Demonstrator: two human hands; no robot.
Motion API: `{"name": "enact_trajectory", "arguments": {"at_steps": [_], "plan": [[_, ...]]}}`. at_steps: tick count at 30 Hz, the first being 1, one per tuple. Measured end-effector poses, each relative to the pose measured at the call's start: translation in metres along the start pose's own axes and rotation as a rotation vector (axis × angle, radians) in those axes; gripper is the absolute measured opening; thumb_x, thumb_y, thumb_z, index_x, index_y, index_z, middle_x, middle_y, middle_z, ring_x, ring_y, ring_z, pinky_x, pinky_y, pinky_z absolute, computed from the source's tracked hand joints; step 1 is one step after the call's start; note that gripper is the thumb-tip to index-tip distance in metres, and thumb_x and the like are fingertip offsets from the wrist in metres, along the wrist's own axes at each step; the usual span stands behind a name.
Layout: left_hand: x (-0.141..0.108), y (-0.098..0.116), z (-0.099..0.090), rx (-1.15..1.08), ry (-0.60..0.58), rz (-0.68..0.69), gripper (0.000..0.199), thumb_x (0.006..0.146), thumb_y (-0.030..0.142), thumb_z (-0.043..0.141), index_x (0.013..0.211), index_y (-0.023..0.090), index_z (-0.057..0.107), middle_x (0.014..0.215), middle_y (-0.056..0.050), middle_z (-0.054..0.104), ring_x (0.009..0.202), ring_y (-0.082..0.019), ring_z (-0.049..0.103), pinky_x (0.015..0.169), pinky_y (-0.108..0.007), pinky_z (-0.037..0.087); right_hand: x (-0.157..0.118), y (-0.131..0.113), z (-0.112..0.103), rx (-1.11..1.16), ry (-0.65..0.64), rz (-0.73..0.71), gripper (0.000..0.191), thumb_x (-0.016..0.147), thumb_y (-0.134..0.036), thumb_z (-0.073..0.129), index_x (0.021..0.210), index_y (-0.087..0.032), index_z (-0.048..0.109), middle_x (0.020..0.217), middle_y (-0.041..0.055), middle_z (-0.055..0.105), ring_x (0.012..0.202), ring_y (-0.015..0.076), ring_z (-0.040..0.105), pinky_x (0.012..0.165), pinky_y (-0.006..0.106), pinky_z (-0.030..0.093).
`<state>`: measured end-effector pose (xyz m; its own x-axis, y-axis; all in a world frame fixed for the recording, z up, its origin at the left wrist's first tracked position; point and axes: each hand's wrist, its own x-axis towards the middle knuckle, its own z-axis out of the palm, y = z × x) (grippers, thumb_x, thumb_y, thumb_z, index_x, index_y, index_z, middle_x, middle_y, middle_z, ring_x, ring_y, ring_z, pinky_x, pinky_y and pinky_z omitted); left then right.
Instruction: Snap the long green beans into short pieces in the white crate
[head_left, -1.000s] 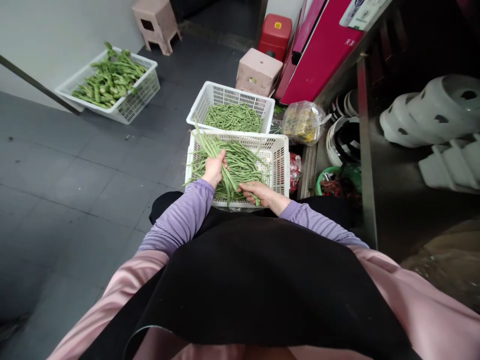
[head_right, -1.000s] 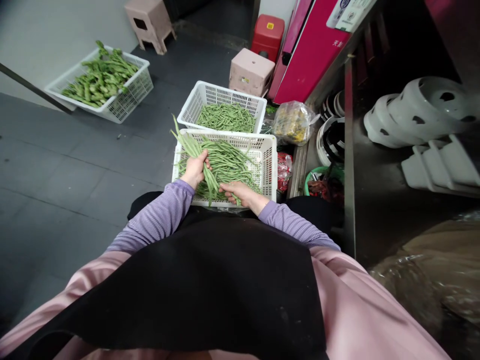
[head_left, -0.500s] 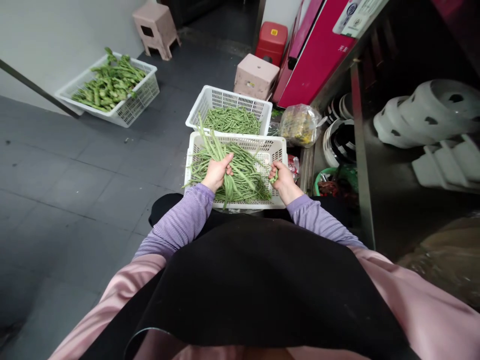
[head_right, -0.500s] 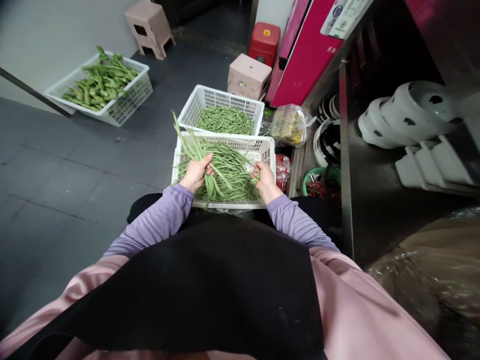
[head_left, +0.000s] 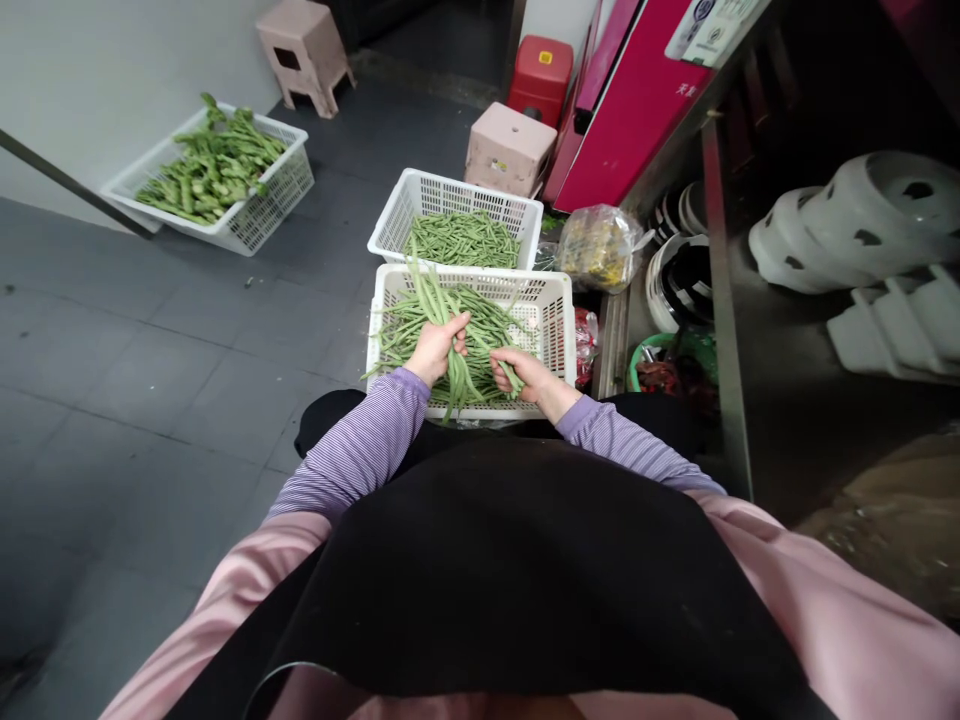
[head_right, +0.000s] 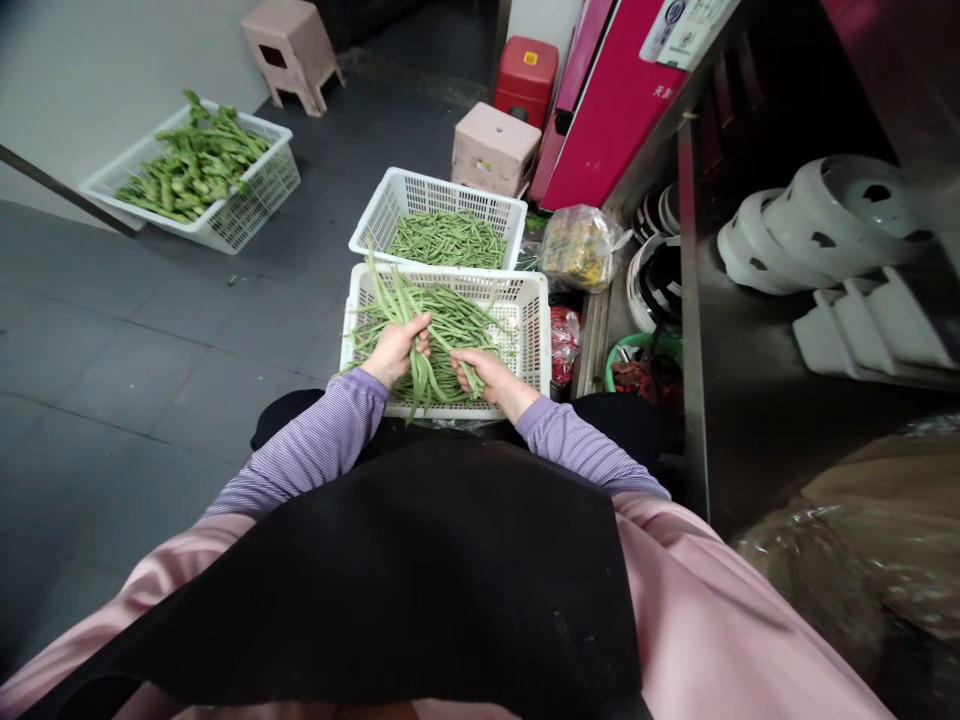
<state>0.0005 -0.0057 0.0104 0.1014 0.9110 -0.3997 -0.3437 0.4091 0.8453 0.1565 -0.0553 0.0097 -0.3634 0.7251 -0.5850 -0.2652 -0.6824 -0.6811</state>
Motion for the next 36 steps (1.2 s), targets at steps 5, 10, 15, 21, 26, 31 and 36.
{"name": "enact_trajectory", "arguments": {"at_steps": [5, 10, 15, 21, 26, 31, 36], "plan": [[-0.021, 0.003, 0.012, 0.139, 0.0, 0.201, 0.033, 0.065, 0.03, 0.085, 0.067, 0.015, 0.055, 0.05, 0.005, 0.051, 0.038, -0.005, 0.042, 0.039, -0.02, 0.037, 0.009, -0.004, -0.013, 0.258, 0.274, -0.067, 0.029, 0.092, -0.027, 0.051, 0.067, -0.022, 0.039, 0.043, -0.008, 0.034, 0.034, 0.007, 0.028, 0.034, 0.02, 0.025], [-0.039, -0.007, 0.024, 0.156, -0.116, 0.132, 0.032, 0.065, 0.03, 0.085, 0.072, 0.014, 0.059, 0.051, 0.004, 0.054, 0.038, -0.005, 0.043, 0.041, -0.021, 0.039, 0.02, -0.003, -0.031, 0.36, 0.499, -0.02, 0.028, 0.098, -0.026, 0.044, 0.071, -0.021, 0.039, 0.048, -0.0069, 0.042, 0.035, 0.0071, 0.038, 0.037, 0.018, 0.031], [-0.028, -0.014, 0.016, 0.191, -0.158, -0.065, 0.031, 0.066, 0.027, 0.084, 0.062, 0.013, 0.056, 0.045, 0.004, 0.049, 0.034, -0.004, 0.039, 0.036, -0.02, 0.032, 0.011, -0.001, -0.019, 0.207, -0.026, 0.175, 0.037, 0.09, -0.051, 0.061, 0.076, -0.02, 0.047, 0.052, -0.0069, 0.047, 0.038, 0.0076, 0.039, 0.04, 0.02, 0.034], [-0.012, 0.0, 0.001, -0.047, -0.212, -0.238, 0.031, 0.068, 0.032, 0.084, 0.069, 0.014, 0.058, 0.046, 0.009, 0.04, 0.034, -0.002, 0.031, 0.037, -0.018, 0.031, -0.008, -0.008, -0.019, 0.087, -0.154, 0.147, 0.031, 0.09, -0.041, 0.063, 0.074, -0.019, 0.048, 0.046, -0.0114, 0.029, 0.036, 0.0055, 0.023, 0.039, 0.018, 0.024], [-0.007, 0.012, 0.0, -0.113, -0.168, -0.198, 0.028, 0.073, 0.035, 0.08, 0.08, 0.014, 0.062, 0.05, 0.007, 0.045, 0.036, -0.002, 0.033, 0.038, -0.017, 0.031, -0.018, -0.004, -0.018, 0.028, -0.142, 0.136, 0.035, 0.083, -0.043, 0.069, 0.071, -0.02, 0.046, 0.047, -0.0107, 0.03, 0.037, 0.0062, 0.025, 0.04, 0.02, 0.026], [-0.012, 0.01, 0.006, 0.008, -0.03, 0.0, 0.028, 0.071, 0.031, 0.08, 0.076, 0.014, 0.06, 0.054, 0.003, 0.055, 0.039, -0.004, 0.039, 0.041, -0.02, 0.036, -0.012, -0.003, -0.01, 0.176, 0.038, -0.019, 0.038, 0.084, -0.044, 0.068, 0.067, -0.021, 0.042, 0.048, -0.0088, 0.033, 0.039, 0.0071, 0.03, 0.04, 0.021, 0.03], [-0.036, 0.0, 0.017, 0.299, -0.008, 0.259, 0.022, 0.068, 0.022, 0.081, 0.073, 0.016, 0.061, 0.059, 0.001, 0.062, 0.05, -0.009, 0.053, 0.049, -0.02, 0.043, 0.014, -0.004, -0.018, 0.313, 0.479, -0.138, 0.034, 0.095, -0.034, 0.054, 0.067, -0.022, 0.039, 0.046, -0.0076, 0.036, 0.037, 0.0084, 0.033, 0.039, 0.021, 0.033]]}}
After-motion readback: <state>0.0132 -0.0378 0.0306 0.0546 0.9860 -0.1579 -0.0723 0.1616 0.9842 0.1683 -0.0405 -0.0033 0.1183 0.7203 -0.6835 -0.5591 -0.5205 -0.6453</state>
